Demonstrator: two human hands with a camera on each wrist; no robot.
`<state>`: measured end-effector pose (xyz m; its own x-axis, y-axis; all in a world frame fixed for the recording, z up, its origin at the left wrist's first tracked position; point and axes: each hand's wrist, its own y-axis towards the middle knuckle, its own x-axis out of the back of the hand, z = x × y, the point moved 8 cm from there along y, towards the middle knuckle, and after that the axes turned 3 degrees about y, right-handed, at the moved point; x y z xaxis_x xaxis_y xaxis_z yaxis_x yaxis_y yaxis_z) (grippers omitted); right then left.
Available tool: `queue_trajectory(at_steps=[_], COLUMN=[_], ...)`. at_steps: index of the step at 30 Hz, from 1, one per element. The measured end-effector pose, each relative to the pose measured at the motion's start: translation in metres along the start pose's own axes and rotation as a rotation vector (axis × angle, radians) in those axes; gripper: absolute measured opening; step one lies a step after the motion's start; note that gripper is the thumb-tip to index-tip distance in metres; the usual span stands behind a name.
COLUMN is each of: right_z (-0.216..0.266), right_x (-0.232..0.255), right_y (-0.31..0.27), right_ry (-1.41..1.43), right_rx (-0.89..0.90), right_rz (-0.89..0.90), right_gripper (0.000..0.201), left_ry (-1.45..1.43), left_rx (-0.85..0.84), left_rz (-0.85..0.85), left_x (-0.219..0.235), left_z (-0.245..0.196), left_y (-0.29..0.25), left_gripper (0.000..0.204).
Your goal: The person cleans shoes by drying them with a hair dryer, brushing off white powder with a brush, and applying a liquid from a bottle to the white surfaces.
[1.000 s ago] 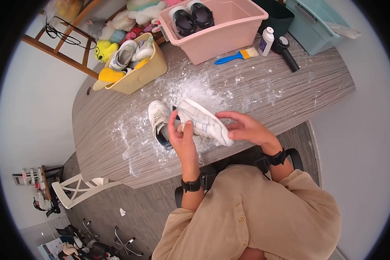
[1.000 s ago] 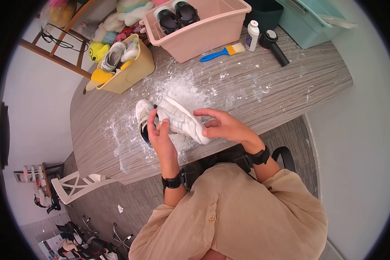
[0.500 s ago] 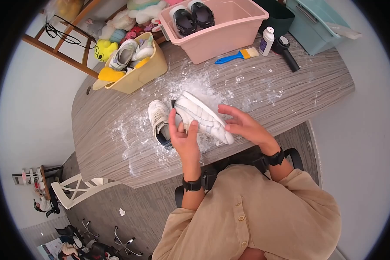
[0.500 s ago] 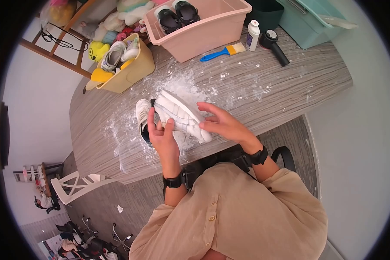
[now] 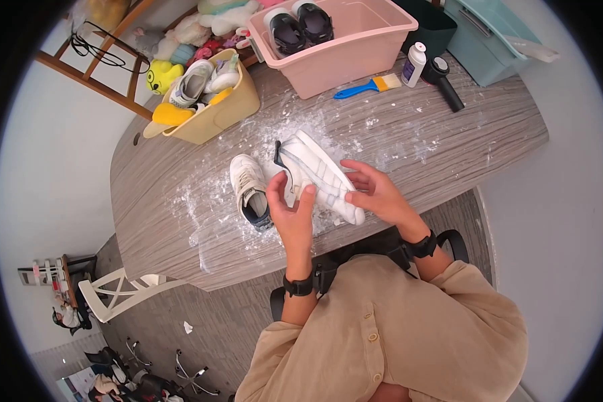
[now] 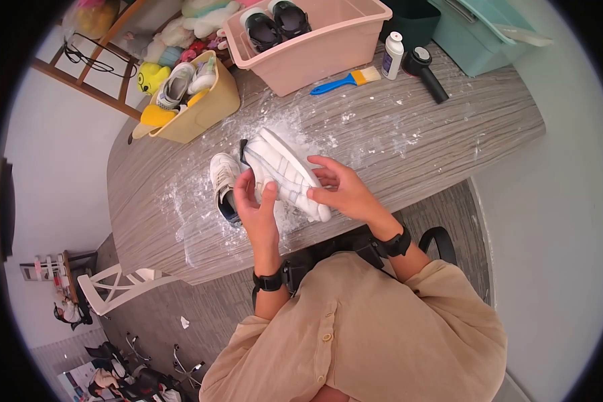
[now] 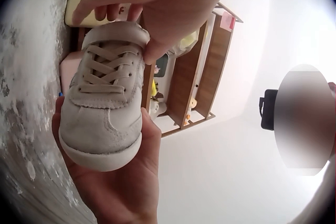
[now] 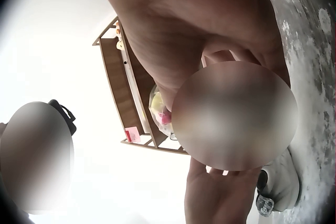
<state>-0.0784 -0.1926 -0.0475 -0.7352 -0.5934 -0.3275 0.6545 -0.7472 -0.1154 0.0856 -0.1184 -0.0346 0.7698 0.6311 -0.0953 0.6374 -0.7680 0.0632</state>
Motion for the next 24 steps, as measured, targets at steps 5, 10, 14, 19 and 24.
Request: queue_trajectory(at_steps=[5,10,14,19,24], right_z=[0.000,0.004,-0.014,-0.004,0.001], right_x=[-0.001,-0.003,0.004,-0.001,-0.007], right_y=[0.001,-0.001,0.001,0.000,0.001], right_ry=[0.014,0.007,0.305,0.173,0.075], right_rx=[0.017,-0.012,-0.170,-0.129,-0.047], right_rz=[0.015,0.082,0.067,0.089,0.134], right_gripper=[0.067,0.061,0.052,0.051,0.060], left_ry=[-0.120,-0.134,-0.096,-0.099,-0.067], left_rx=[0.167,0.158,0.140,0.144,0.127], left_rz=[0.144,0.155,0.113,0.104,0.126], left_x=[-0.017,-0.020,-0.015,-0.015,-0.015], left_z=[-0.001,-0.003,-0.005,-0.008,-0.006], left_y=[-0.006,-0.005,-0.004,-0.004,-0.004], left_gripper=[0.056,0.055,0.053,0.051,0.050])
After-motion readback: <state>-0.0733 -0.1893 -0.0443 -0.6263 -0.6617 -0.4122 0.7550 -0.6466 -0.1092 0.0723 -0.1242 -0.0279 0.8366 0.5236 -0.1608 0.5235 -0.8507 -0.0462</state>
